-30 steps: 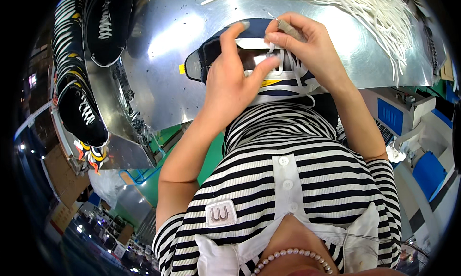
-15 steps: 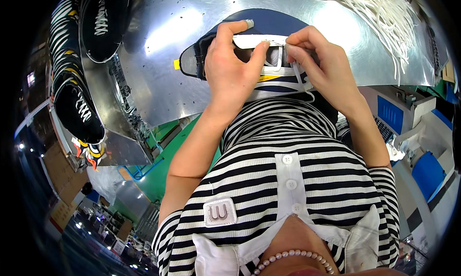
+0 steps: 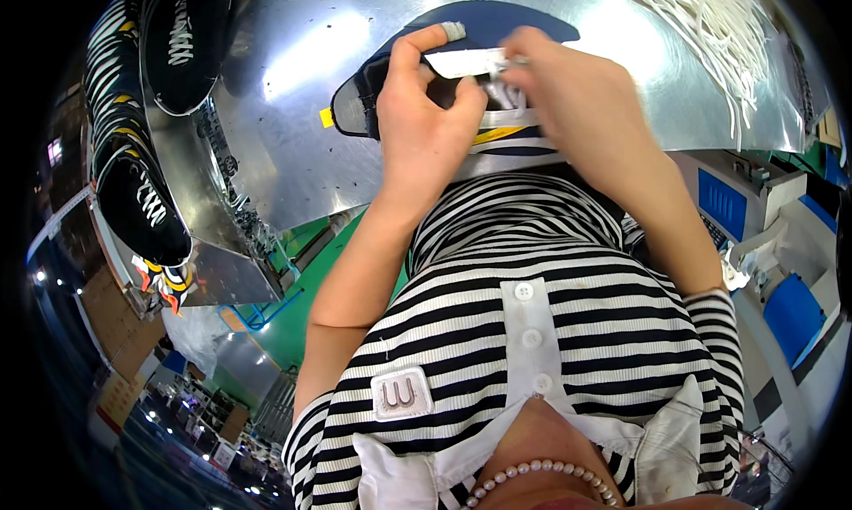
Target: The person laces a blue and white sneaker by threading white shoelaces through the eyelets using a small metal tool. They repeatedly pull the laces tight and adjust the shoe on the metal workbench.
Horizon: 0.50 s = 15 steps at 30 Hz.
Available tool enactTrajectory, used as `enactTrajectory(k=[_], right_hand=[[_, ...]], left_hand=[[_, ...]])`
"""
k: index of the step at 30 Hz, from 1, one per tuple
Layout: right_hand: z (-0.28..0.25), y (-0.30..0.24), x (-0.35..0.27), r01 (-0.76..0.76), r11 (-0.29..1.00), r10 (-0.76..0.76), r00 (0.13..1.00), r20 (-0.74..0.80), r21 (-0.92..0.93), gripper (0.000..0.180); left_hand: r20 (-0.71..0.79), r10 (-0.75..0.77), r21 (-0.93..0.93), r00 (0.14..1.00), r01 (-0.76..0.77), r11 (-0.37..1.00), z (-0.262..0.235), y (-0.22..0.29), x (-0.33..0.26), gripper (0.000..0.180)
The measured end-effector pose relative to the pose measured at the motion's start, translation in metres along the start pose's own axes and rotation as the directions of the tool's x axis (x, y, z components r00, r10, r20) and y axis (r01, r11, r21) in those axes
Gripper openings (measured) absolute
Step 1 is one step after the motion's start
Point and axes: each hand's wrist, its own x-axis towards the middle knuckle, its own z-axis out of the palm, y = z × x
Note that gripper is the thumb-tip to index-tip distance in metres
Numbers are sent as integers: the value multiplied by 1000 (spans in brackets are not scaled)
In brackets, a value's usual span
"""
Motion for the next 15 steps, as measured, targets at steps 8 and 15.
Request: enactTrajectory(k=[8, 15], right_hand=[[-16, 28, -33, -349, 892, 360, 933, 16, 288, 28], [-19, 33, -42, -514, 779, 491, 856, 161, 358, 37]], left_hand=[[-2, -8, -91, 1000, 8, 996, 2, 1, 20, 35], [213, 121, 327, 969, -188, 926, -23, 31, -7, 57]])
